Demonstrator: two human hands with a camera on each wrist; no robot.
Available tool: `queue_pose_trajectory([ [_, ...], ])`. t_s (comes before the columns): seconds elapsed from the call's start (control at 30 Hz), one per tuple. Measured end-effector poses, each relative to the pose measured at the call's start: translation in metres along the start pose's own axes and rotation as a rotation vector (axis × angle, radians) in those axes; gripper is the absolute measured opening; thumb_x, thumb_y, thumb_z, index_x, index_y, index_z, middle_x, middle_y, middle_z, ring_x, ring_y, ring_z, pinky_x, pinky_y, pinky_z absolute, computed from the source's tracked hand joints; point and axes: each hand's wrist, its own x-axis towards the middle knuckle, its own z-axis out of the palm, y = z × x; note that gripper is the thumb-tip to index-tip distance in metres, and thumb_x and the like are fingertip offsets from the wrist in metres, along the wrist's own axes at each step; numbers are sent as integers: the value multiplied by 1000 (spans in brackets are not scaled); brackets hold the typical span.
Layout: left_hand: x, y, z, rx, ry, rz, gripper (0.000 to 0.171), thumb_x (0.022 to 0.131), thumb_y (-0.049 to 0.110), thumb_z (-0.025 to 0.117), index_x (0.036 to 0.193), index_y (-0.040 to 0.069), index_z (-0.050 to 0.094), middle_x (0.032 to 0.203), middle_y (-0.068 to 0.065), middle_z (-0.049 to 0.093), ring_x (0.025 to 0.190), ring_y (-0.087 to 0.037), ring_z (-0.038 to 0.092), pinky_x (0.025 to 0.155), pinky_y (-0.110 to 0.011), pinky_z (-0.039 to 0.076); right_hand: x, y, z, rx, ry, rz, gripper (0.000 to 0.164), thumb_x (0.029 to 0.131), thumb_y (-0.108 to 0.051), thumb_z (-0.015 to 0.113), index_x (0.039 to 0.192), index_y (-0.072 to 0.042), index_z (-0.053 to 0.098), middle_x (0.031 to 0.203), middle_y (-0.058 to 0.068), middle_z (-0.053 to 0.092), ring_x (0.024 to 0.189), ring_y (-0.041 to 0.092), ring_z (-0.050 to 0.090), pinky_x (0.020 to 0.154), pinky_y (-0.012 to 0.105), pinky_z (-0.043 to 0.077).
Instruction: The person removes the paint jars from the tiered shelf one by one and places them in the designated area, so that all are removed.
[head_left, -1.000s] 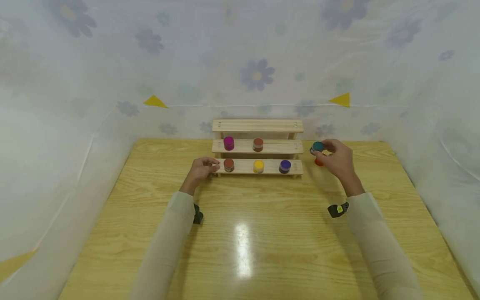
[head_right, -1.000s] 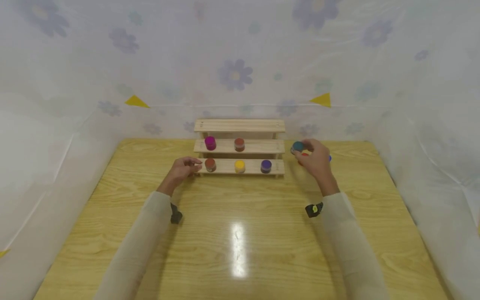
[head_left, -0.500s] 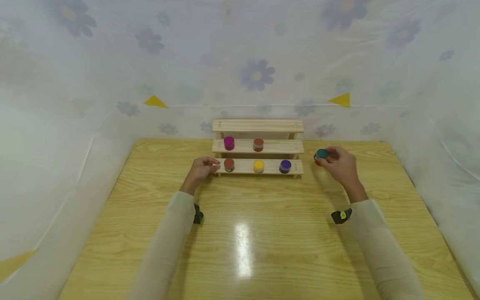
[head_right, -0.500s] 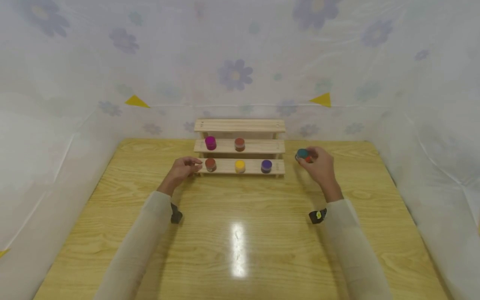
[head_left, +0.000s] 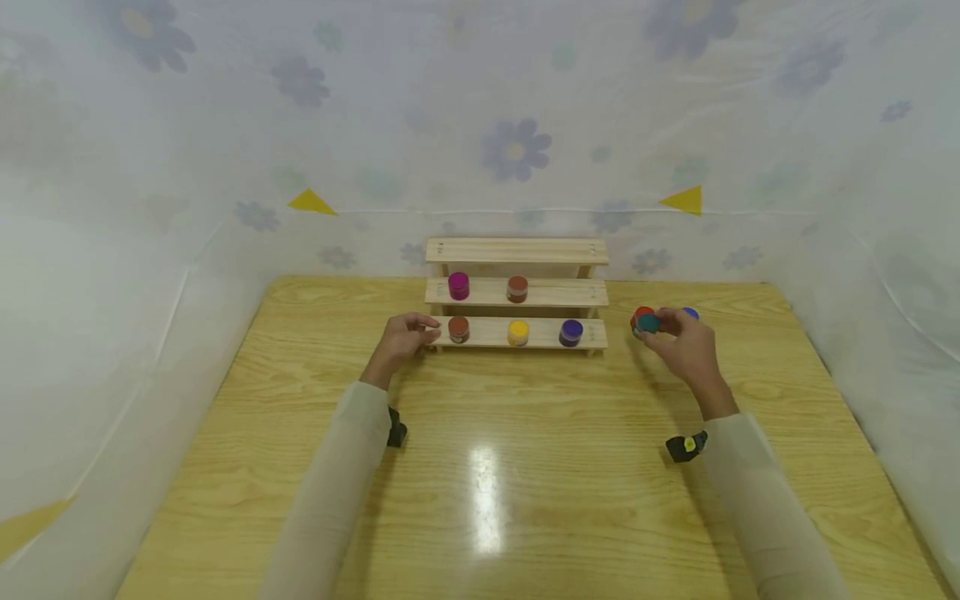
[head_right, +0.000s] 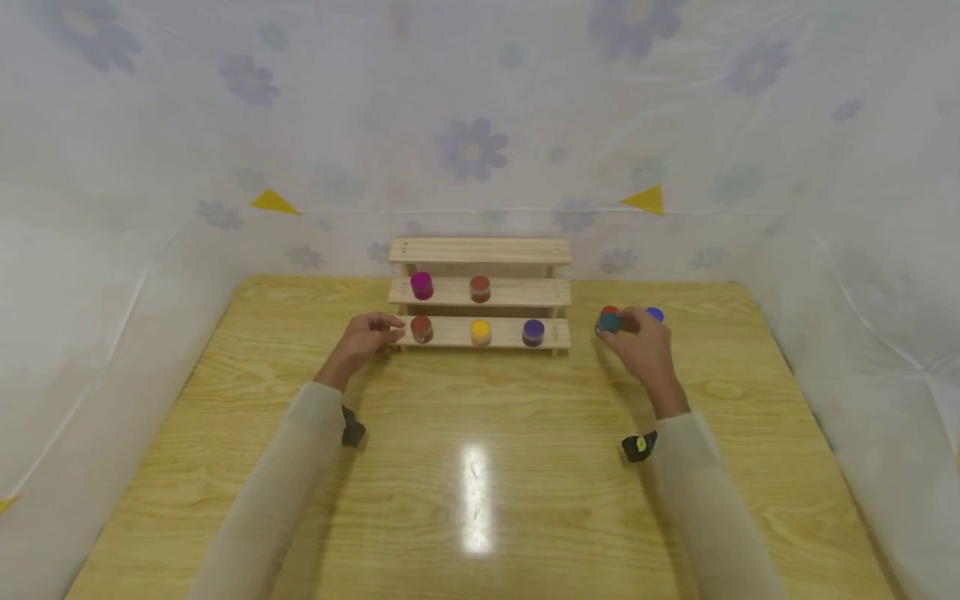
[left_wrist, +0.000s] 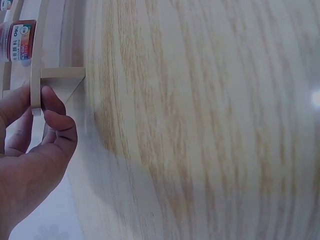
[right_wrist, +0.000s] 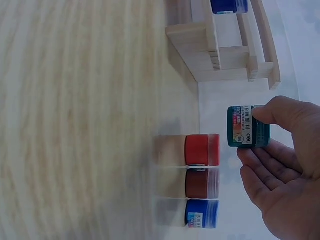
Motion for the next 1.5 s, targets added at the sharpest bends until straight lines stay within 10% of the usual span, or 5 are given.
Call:
queue_pose_trajectory([
  [1.5,1,-1,-1,-8,-6,4,23,90,12,65,108,-2,64,85,0,58,71,-14,49,64,-27,43,10,34,20,-61,-3,75,48,88,-25,67,121,8,53,116,33,57,108,46,55,88,55,47],
])
